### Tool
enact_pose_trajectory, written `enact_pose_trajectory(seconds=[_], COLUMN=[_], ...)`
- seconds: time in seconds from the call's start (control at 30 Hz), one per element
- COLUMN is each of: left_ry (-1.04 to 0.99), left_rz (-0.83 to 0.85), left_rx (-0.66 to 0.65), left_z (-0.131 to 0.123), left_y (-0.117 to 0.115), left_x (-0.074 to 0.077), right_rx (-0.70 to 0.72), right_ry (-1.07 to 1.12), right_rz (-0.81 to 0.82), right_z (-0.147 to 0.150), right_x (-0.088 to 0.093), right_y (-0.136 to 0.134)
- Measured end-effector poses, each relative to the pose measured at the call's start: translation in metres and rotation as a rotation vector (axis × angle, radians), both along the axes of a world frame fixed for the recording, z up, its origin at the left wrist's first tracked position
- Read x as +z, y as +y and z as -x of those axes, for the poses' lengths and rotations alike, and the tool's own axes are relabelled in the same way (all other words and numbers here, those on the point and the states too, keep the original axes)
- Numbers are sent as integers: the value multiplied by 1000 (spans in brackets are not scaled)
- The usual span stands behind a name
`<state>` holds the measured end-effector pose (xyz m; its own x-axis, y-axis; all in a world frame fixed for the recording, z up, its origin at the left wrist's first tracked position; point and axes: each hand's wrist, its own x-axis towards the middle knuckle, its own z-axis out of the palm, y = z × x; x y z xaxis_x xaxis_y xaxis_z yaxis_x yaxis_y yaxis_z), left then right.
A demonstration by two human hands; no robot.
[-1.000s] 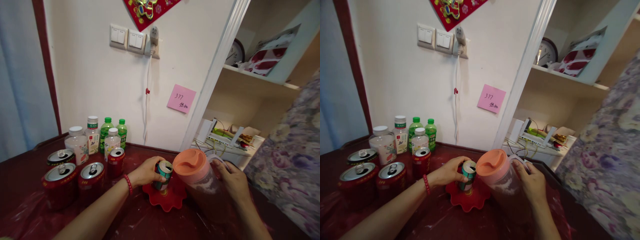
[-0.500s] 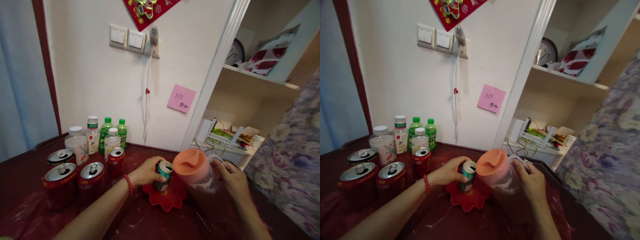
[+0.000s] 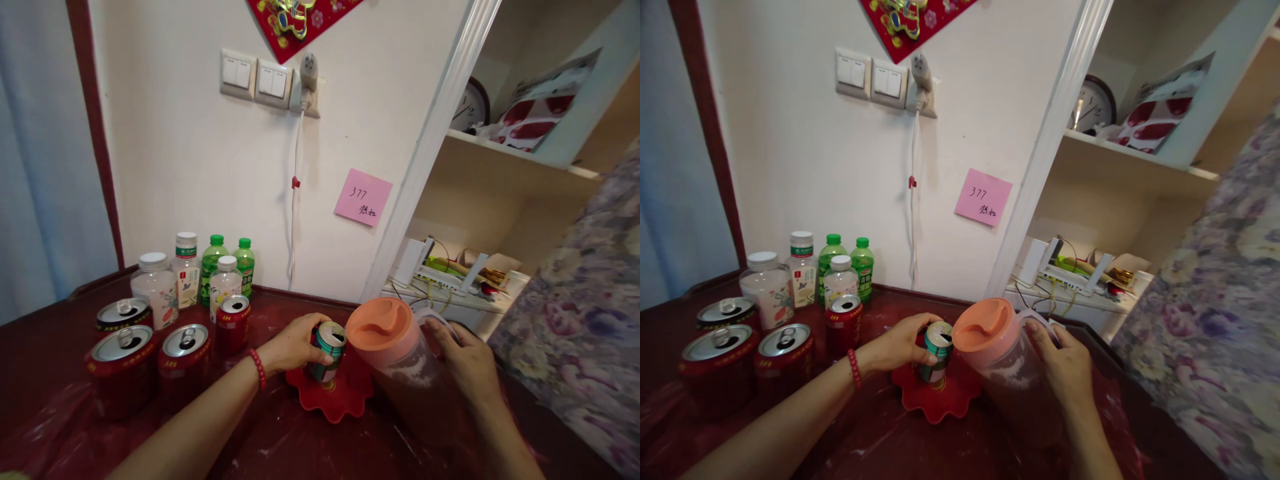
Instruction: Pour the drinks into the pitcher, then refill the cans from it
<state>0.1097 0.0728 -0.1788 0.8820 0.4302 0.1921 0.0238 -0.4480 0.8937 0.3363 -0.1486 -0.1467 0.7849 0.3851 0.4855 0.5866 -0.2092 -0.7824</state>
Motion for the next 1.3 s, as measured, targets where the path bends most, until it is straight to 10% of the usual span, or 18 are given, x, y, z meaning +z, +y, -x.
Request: enact_pose_trajectory(seconds=[1.3], left_ry=[2], left_rz=[2], left_rx=[4], left_z=[1], left_y=[1], left_x=[1], right_rx=[-24], right_ry=[47], right_rz=[15], right_z=[6], right_x=[1], right_y=[1])
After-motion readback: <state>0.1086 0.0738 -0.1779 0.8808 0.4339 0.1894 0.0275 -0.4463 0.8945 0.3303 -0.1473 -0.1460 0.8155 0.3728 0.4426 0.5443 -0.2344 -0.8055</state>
